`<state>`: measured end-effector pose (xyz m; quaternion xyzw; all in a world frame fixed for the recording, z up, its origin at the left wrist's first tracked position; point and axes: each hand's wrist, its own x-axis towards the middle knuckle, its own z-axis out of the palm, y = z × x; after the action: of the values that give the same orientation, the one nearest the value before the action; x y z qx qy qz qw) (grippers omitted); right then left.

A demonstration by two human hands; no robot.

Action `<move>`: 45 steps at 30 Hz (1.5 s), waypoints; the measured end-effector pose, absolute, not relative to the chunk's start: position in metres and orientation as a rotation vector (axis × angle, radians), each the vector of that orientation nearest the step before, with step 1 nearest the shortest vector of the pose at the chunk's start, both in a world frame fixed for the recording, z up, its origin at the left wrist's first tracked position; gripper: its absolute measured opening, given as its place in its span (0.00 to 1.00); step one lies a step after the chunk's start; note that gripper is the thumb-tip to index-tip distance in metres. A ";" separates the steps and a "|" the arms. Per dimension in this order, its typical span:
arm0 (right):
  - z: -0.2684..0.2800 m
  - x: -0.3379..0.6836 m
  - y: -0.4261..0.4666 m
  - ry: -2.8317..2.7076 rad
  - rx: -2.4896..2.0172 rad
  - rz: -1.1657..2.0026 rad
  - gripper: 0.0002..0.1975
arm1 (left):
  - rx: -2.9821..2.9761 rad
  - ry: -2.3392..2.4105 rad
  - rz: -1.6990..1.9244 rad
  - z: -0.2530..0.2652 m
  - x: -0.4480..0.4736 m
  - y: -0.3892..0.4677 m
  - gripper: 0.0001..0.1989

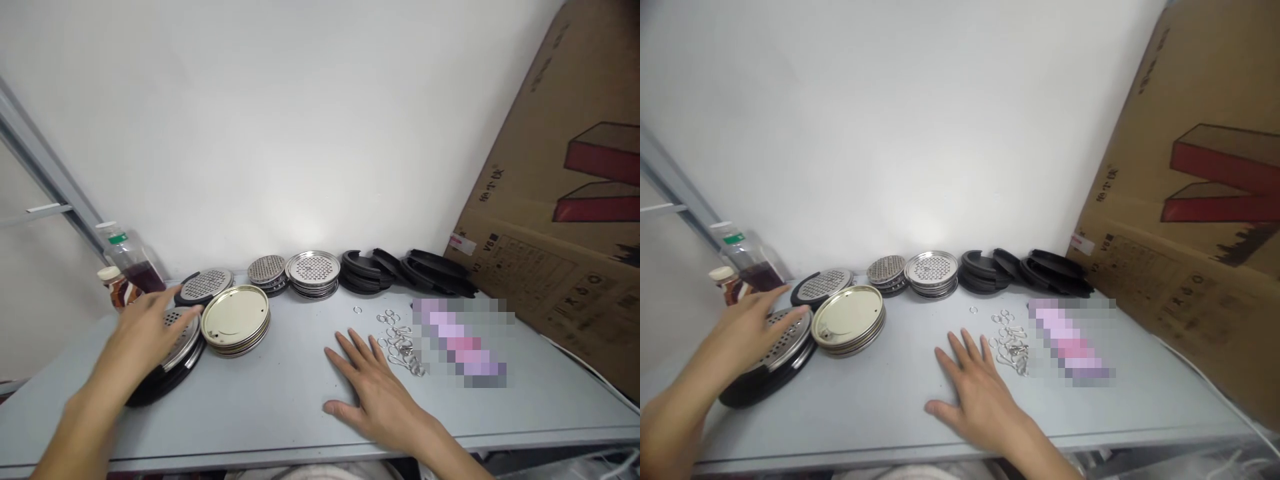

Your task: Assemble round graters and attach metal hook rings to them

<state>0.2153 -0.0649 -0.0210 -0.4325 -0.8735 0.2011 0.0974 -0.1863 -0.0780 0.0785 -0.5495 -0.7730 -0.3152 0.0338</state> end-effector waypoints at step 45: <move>-0.021 0.215 -0.064 -2.593 -1.288 0.584 0.42 | -2.170 -2.068 -0.579 0.036 -0.092 -0.058 0.12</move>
<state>0.2152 -0.0643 -0.0209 -0.4342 -0.8740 0.1969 0.0937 -0.0923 -0.0577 0.0359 -0.7101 -0.6767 -0.1895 0.0443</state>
